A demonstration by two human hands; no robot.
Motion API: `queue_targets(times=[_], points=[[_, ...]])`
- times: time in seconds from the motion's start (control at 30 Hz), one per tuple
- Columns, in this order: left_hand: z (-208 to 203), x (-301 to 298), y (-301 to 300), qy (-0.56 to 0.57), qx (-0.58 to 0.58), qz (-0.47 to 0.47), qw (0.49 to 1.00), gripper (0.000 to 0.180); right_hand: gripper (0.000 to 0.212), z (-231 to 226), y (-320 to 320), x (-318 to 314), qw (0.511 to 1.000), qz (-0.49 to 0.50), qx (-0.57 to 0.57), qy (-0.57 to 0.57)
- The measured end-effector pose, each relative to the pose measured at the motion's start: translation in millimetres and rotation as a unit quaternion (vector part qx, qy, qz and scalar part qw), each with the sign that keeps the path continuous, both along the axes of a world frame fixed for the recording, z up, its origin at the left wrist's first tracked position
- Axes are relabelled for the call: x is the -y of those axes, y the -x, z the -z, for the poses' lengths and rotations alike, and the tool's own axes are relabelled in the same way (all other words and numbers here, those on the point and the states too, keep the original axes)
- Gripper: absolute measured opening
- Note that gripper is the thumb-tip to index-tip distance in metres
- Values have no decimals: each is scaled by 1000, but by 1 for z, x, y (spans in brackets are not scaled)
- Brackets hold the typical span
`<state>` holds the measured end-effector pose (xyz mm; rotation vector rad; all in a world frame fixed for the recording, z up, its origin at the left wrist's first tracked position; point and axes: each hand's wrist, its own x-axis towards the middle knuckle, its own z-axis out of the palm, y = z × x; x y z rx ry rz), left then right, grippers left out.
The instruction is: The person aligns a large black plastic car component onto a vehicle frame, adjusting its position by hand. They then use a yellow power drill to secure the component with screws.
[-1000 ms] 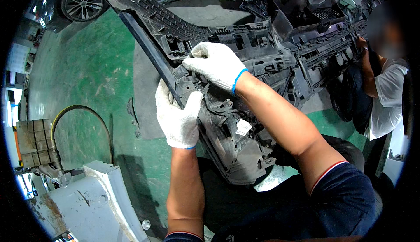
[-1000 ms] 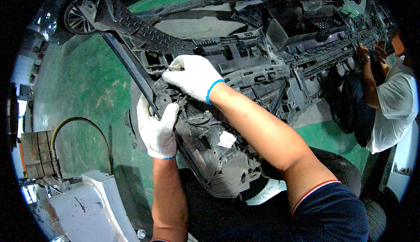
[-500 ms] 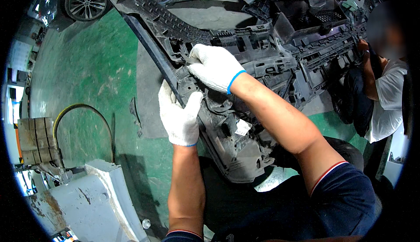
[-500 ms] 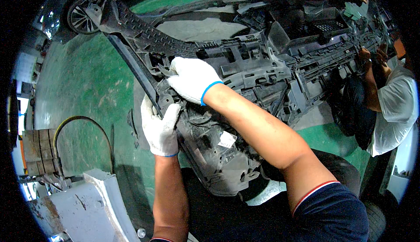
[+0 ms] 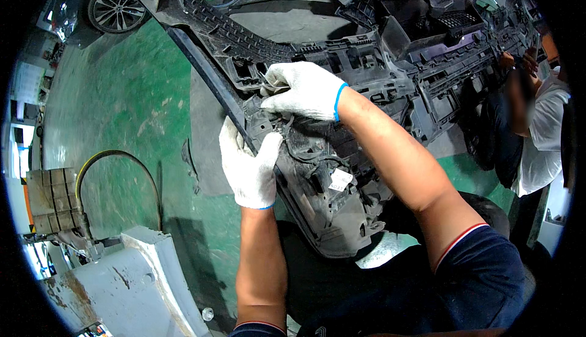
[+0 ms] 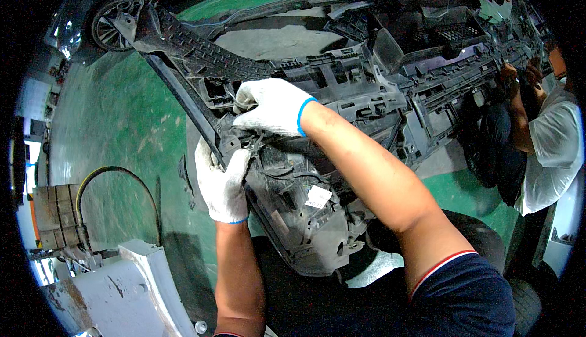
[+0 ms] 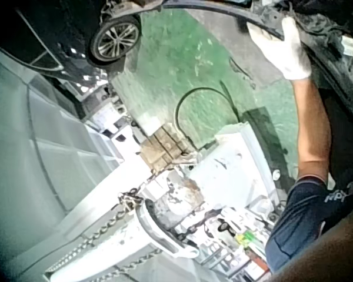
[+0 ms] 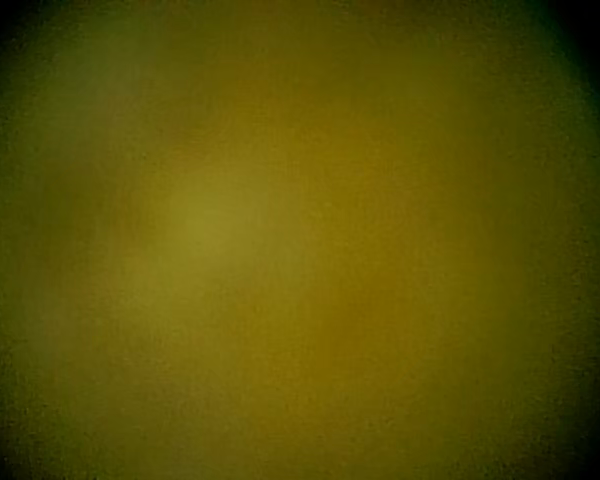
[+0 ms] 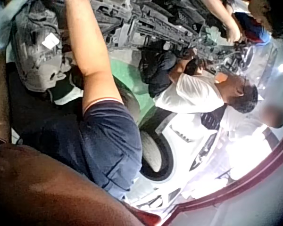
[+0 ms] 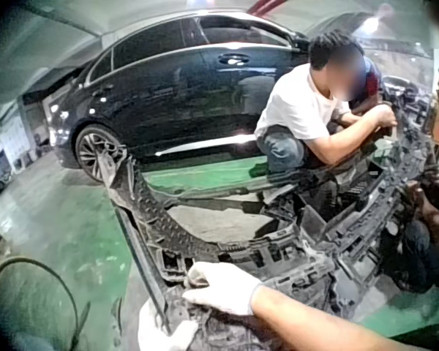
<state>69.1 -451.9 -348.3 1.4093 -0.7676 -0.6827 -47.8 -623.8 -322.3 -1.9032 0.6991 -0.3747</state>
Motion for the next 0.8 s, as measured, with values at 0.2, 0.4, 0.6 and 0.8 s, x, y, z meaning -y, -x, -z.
queue_targets(times=[0.2, 0.4, 0.6, 0.8], points=[[2, 1, 3, -5, -7, -21, 1000, 82, 46, 6, -5, 14, 993, -43, 0, 110], [1, 0, 2, -10, -22, -28, 999, 84, 43, -16, -12, 27, 990, -114, -74, 45], [8, -1, -2, 1, -34, -23, 999, 84, 44, -20, -20, 27, 978, -141, -103, 116], [-1, -1, -3, 21, -37, -13, 999, 62, 46, -15, -22, 27, 963, -153, -90, 202]])
